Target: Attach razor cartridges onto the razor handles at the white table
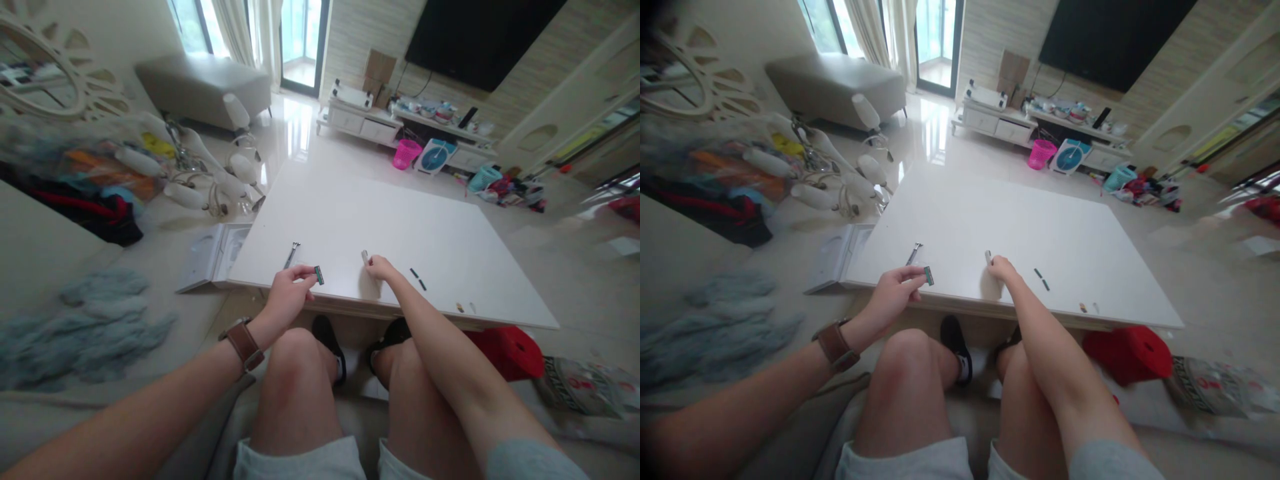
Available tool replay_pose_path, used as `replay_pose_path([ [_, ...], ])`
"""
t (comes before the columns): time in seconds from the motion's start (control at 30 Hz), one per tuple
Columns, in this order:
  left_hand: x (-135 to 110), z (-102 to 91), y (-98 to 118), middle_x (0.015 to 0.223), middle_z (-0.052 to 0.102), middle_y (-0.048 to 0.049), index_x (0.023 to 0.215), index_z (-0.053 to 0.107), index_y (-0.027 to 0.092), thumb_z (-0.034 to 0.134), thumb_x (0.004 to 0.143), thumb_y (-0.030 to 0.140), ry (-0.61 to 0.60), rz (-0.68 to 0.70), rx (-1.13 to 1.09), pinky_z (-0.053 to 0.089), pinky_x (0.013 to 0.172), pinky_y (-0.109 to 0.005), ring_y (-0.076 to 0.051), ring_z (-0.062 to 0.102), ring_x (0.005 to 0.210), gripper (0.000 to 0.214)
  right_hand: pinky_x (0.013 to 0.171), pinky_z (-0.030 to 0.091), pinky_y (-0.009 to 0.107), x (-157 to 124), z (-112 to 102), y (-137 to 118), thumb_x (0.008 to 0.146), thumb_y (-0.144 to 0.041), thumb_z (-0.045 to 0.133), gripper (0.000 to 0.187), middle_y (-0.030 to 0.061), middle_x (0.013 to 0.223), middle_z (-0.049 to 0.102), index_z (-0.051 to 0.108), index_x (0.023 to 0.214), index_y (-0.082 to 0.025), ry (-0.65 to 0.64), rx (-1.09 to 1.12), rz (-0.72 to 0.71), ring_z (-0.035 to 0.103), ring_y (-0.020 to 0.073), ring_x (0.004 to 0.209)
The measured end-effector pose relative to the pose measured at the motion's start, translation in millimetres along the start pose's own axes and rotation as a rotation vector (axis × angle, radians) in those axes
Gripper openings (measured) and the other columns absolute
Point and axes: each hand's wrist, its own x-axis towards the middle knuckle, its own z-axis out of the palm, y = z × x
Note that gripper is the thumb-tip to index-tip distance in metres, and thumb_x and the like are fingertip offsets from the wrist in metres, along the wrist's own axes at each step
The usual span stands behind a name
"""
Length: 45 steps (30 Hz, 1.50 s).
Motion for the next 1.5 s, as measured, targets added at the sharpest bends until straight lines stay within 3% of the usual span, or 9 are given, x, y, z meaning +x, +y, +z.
replay_pose_path([
  [0.2,-1.1,0.3,0.3,0.073,0.067,-0.0021,0.093,0.071,0.011,0.067,0.075,0.027,0.009,-0.016,-0.065,0.040,0.051,-0.022,-0.007,0.051,0.048,0.025,0.067,0.042,0.024,-27.0,-26.6,-34.7,0.092,-0.017,0.044,0.020,0.0083,0.096,0.066,0.063,0.099,-0.015,0.140,0.176,-0.217,0.058,0.0140,0.074],
  [0.27,-1.7,0.9,1.0,0.073,0.067,-0.0019,0.092,0.072,0.011,0.068,0.074,0.028,0.023,-0.002,-0.072,0.040,0.051,-0.022,-0.007,0.050,0.048,0.025,0.065,0.041,0.024,-46.4,-37.9,-51.6,0.096,-0.023,0.039,0.024,0.0046,0.090,0.064,0.061,0.103,-0.017,0.199,0.258,-0.304,0.056,0.0128,0.070],
  [0.33,-1.8,1.4,1.8,0.075,0.068,-0.0025,0.090,0.072,0.012,0.068,0.073,0.028,0.036,0.013,-0.081,0.040,0.051,-0.022,-0.007,0.050,0.048,0.024,0.060,0.038,0.024,-69.8,-47.9,-67.0,0.097,-0.033,0.041,0.028,0.0013,0.075,0.059,0.064,0.094,-0.016,0.265,0.425,-0.463,0.050,0.0124,0.063],
  [0.5,-0.5,1.1,2.1,0.075,0.068,-0.0037,0.088,0.073,0.011,0.068,0.073,0.027,0.044,0.030,-0.062,0.039,0.051,-0.023,-0.008,0.049,0.049,0.023,0.052,0.028,0.023,-119.6,-59.4,-89.0,0.095,-0.046,0.047,0.041,-0.0035,0.054,0.045,0.069,0.080,-0.015,0.117,0.496,-0.684,0.037,0.0098,0.051],
  [0.63,-1.1,0.2,2.0,0.067,0.065,-0.0020,0.088,0.073,0.011,0.068,0.073,0.029,0.029,0.034,-0.037,0.037,0.049,-0.023,-0.009,0.049,0.049,0.023,0.053,0.028,0.023,-129.1,-56.3,-93.8,0.094,-0.047,0.050,0.041,-0.0032,0.054,0.047,0.071,0.080,-0.014,0.055,0.438,-0.795,0.038,0.0093,0.053],
  [0.77,-2.1,0.6,3.0,0.068,0.066,-0.0023,0.089,0.073,0.011,0.068,0.073,0.028,0.034,0.025,-0.037,0.038,0.050,-0.023,-0.008,0.048,0.049,0.023,0.054,0.028,0.023,-122.8,-53.3,-97.2,0.095,-0.046,0.050,0.043,-0.0027,0.055,0.048,0.070,0.075,-0.014,0.049,0.368,-0.834,0.038,0.0091,0.053],
  [0.93,-1.3,1.6,2.5,0.072,0.067,-0.0029,0.087,0.073,0.010,0.070,0.072,0.029,0.020,0.017,-0.040,0.037,0.049,-0.022,-0.007,0.047,0.049,0.024,0.057,0.028,0.025,-122.3,-56.8,-99.4,0.097,-0.043,0.046,0.042,-0.0006,0.058,0.050,0.066,0.072,-0.016,0.267,0.308,-0.781,0.039,0.0107,0.055],
  [1.2,-2.8,1.7,3.4,0.065,0.064,-0.0006,0.085,0.073,0.011,0.067,0.073,0.025,0.036,-0.006,-0.040,0.036,0.048,-0.023,-0.008,0.048,0.046,0.018,0.056,0.027,0.025,-125.9,-56.7,-95.6,0.096,-0.047,0.049,0.044,-0.0010,0.055,0.052,0.070,0.074,-0.016,0.089,0.214,-0.864,0.040,0.0097,0.052],
  [1.5,-0.8,0.5,2.2,0.057,0.059,0.0018,0.081,0.073,0.012,0.064,0.072,0.021,0.056,-0.022,-0.019,0.034,0.047,-0.023,-0.009,0.046,0.045,0.015,0.058,0.027,0.024,-119.3,-51.0,-102.4,0.097,-0.050,0.046,0.044,0.0024,0.064,0.061,0.073,0.081,-0.018,0.152,0.172,-0.835,0.046,0.0110,0.058],
])
